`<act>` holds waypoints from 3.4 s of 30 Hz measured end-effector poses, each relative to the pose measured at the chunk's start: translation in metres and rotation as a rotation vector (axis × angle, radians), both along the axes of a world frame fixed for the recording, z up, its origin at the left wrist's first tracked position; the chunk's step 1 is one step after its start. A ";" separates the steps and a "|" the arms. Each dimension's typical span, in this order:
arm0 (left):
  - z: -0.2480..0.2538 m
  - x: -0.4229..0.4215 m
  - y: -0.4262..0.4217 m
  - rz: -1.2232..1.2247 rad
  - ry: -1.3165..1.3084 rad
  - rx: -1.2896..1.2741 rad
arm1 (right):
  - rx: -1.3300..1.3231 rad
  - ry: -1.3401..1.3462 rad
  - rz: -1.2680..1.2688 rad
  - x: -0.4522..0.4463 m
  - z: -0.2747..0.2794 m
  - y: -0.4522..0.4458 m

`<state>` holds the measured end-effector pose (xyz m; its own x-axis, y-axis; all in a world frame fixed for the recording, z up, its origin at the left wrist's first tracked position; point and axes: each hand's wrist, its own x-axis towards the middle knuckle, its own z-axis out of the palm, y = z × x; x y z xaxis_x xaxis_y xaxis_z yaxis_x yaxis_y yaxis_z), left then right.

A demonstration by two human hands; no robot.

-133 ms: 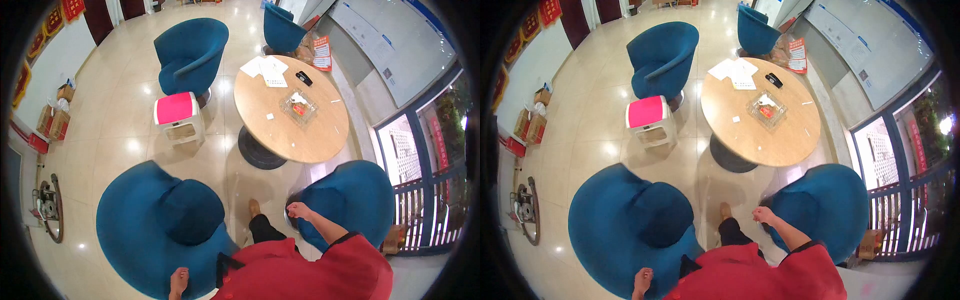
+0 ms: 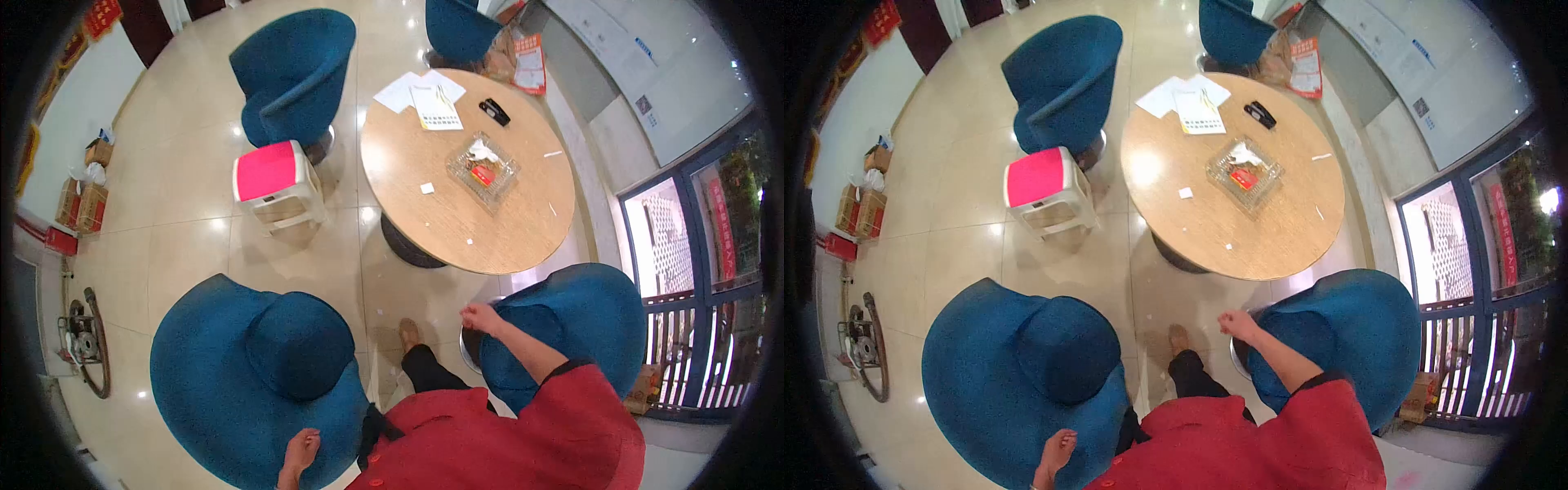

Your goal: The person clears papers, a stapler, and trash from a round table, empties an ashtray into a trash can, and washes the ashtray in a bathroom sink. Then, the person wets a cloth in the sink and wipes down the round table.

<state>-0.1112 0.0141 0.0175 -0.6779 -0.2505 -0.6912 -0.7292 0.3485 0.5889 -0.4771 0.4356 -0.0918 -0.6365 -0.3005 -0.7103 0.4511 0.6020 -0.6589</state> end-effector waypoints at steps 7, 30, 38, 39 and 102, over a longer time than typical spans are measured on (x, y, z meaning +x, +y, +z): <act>0.019 -0.165 0.081 -0.222 0.011 0.001 | -0.069 0.117 -0.035 -0.069 0.058 0.083; -0.013 -0.574 0.138 -0.804 0.321 -0.058 | 0.904 0.774 -0.382 -0.276 0.007 0.278; -0.027 -0.674 0.227 -0.861 0.508 -0.224 | 0.830 0.443 -0.404 -0.287 0.012 0.264; -0.026 -0.675 0.237 -0.889 0.475 -0.257 | 0.857 0.577 -0.459 -0.287 0.020 0.261; -0.040 -0.588 0.247 -0.851 0.337 -0.340 | 0.565 0.613 0.158 -0.314 0.047 0.299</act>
<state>-0.6992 0.2612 -0.0223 -0.8732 0.2638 -0.4097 0.0325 0.8704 0.4913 -0.7907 0.7349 -0.0447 -0.9383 -0.1223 -0.3236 -0.0051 0.9402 -0.3406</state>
